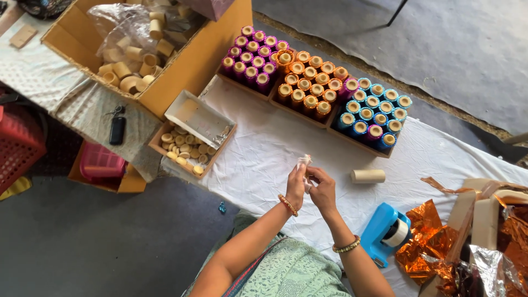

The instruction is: The person wipes small cylindrical candle holders with a white cloth. They then pick up a sheet of orange metallic foil, wrap it around a candle holder, and secure it with a piece of tape from a blue dispenser. The wrapped items are placed into a tray with other finished candles.

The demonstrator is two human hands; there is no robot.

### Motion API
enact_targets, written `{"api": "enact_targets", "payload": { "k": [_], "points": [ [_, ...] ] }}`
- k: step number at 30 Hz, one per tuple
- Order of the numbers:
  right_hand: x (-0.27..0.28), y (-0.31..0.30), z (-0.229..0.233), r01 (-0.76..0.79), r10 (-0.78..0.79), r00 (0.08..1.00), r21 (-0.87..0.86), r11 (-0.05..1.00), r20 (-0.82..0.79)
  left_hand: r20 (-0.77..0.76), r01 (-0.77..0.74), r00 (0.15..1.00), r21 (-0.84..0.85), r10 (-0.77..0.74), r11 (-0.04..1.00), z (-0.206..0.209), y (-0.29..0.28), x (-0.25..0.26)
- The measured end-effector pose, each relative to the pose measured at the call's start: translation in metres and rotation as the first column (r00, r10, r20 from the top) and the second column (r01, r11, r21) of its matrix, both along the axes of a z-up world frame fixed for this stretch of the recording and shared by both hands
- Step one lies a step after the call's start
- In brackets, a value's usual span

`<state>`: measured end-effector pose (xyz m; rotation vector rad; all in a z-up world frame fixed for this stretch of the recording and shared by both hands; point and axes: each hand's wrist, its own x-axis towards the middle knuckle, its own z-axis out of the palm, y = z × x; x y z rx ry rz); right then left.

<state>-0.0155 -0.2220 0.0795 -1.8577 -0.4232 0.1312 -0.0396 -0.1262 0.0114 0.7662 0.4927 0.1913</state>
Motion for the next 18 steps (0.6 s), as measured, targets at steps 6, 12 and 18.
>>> {"api": "enact_targets", "payload": {
  "k": [6,12,18],
  "points": [
    [-0.011,-0.009,0.020,-0.230,0.240,0.966,0.109,0.967,-0.097,0.010,0.293,0.954,-0.255,-0.301,0.921,0.053,0.036,-0.007],
    [-0.013,-0.026,0.079,-0.379,0.393,0.889,-0.104,0.920,0.235,0.016,0.338,0.937,-0.297,-0.349,0.893,0.071,0.023,-0.026],
    [-0.016,-0.040,0.097,-0.304,0.339,0.887,-0.158,0.940,0.313,0.074,0.390,0.920,-0.261,-0.385,0.883,0.098,0.020,-0.050]
  ]
}}
